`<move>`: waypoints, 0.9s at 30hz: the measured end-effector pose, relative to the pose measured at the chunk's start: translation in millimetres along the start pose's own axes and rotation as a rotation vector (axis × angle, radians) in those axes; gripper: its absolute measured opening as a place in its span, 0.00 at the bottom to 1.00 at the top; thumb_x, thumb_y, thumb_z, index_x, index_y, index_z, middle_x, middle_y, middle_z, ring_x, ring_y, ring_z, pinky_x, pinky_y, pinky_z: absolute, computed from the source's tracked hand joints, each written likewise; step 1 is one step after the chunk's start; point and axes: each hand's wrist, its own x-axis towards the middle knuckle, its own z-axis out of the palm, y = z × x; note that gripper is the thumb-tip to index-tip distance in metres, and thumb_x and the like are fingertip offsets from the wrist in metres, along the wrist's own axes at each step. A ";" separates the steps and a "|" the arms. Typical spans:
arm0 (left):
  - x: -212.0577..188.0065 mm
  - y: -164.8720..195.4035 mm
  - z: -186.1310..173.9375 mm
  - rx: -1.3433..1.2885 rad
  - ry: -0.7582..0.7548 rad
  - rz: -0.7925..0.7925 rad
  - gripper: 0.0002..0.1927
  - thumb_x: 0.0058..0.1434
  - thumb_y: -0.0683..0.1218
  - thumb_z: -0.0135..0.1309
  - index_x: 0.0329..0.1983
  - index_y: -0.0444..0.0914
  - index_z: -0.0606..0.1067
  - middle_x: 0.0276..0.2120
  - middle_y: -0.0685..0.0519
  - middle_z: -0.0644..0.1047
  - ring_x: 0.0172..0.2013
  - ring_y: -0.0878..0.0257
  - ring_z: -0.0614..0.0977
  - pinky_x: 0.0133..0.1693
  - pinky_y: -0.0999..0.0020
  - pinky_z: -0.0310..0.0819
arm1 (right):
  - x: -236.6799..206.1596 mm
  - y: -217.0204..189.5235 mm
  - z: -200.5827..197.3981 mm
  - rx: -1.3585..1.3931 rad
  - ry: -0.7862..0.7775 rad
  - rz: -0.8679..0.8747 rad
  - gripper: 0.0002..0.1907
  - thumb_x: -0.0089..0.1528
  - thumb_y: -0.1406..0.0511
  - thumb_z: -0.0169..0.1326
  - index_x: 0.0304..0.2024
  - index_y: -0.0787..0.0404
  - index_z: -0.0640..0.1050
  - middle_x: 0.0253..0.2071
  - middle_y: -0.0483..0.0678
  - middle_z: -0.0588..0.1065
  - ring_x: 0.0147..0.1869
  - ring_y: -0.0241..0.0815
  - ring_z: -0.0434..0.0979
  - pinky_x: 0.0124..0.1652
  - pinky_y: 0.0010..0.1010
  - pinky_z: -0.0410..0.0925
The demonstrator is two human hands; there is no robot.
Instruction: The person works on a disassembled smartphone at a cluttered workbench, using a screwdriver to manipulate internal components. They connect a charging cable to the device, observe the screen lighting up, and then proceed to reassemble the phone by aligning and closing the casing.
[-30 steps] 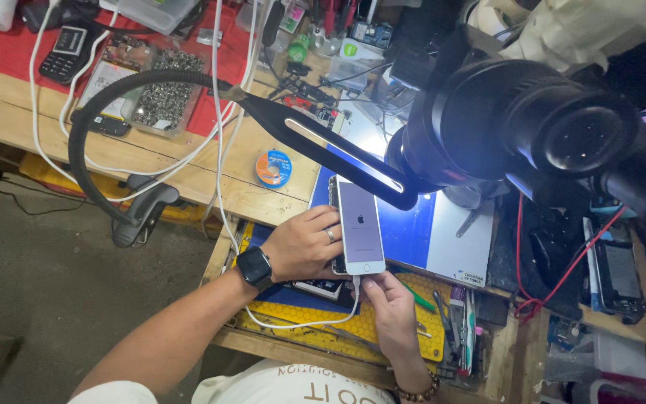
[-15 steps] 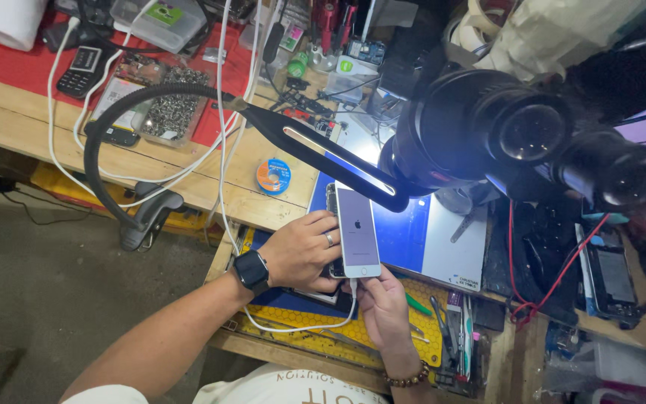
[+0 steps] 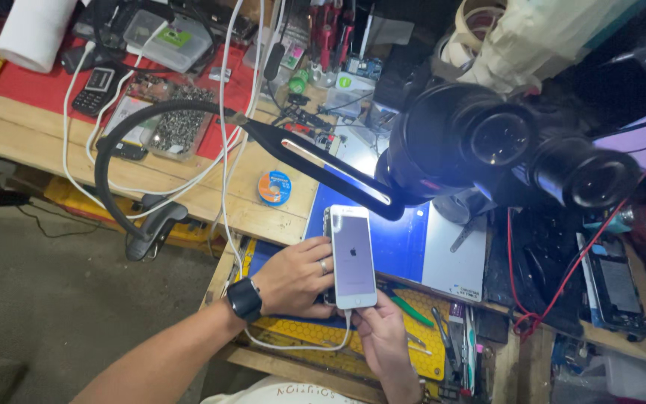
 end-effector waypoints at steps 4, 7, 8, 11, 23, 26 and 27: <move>-2.7 0.6 1.7 0.060 -0.009 0.008 0.28 0.49 0.58 0.62 0.46 0.34 0.77 0.52 0.44 0.77 0.57 0.49 0.75 0.66 0.54 0.62 | -0.4 3.5 -0.3 -0.010 0.023 0.036 0.12 0.67 0.72 0.49 0.52 0.71 0.76 0.44 0.53 0.79 0.46 0.44 0.80 0.49 0.38 0.72; -4.0 0.1 1.1 0.034 -0.041 0.007 0.29 0.50 0.59 0.61 0.48 0.34 0.77 0.53 0.45 0.76 0.58 0.49 0.75 0.67 0.54 0.62 | -3.1 5.1 0.6 0.000 0.044 0.053 0.13 0.67 0.71 0.49 0.52 0.70 0.75 0.45 0.54 0.79 0.47 0.45 0.80 0.50 0.38 0.73; -4.1 -0.6 0.6 0.028 -0.053 0.005 0.29 0.50 0.58 0.61 0.48 0.34 0.77 0.53 0.45 0.76 0.58 0.49 0.75 0.67 0.54 0.62 | -3.1 5.5 0.8 0.002 0.047 0.053 0.13 0.67 0.71 0.48 0.52 0.70 0.75 0.45 0.54 0.79 0.47 0.45 0.81 0.50 0.38 0.73; -4.2 -2.2 -1.0 0.017 -0.062 0.016 0.29 0.51 0.59 0.61 0.48 0.34 0.77 0.53 0.45 0.76 0.58 0.49 0.74 0.67 0.54 0.62 | -4.7 5.5 0.5 0.019 0.044 0.069 0.13 0.67 0.70 0.48 0.53 0.70 0.75 0.46 0.54 0.79 0.48 0.45 0.81 0.51 0.38 0.73; -5.8 -4.0 1.7 0.083 -0.150 0.048 0.31 0.52 0.61 0.61 0.50 0.34 0.77 0.54 0.45 0.75 0.60 0.49 0.72 0.67 0.54 0.60 | -8.0 12.8 -5.1 -0.035 0.097 0.046 0.14 0.67 0.70 0.51 0.54 0.70 0.74 0.46 0.52 0.79 0.48 0.43 0.80 0.50 0.36 0.72; -6.3 -2.7 3.4 0.103 -0.148 0.043 0.31 0.53 0.61 0.60 0.50 0.33 0.77 0.54 0.45 0.75 0.61 0.49 0.72 0.68 0.54 0.59 | -13.4 12.0 -5.9 -0.078 0.126 0.042 0.15 0.66 0.70 0.52 0.54 0.70 0.75 0.45 0.50 0.80 0.48 0.42 0.81 0.51 0.36 0.73; -6.5 -1.8 3.7 0.110 -0.144 0.038 0.31 0.54 0.61 0.60 0.51 0.33 0.77 0.55 0.45 0.75 0.61 0.50 0.72 0.68 0.54 0.58 | -15.8 11.4 -5.8 -0.112 0.122 0.042 0.15 0.66 0.70 0.52 0.54 0.71 0.76 0.45 0.51 0.80 0.47 0.42 0.81 0.51 0.36 0.73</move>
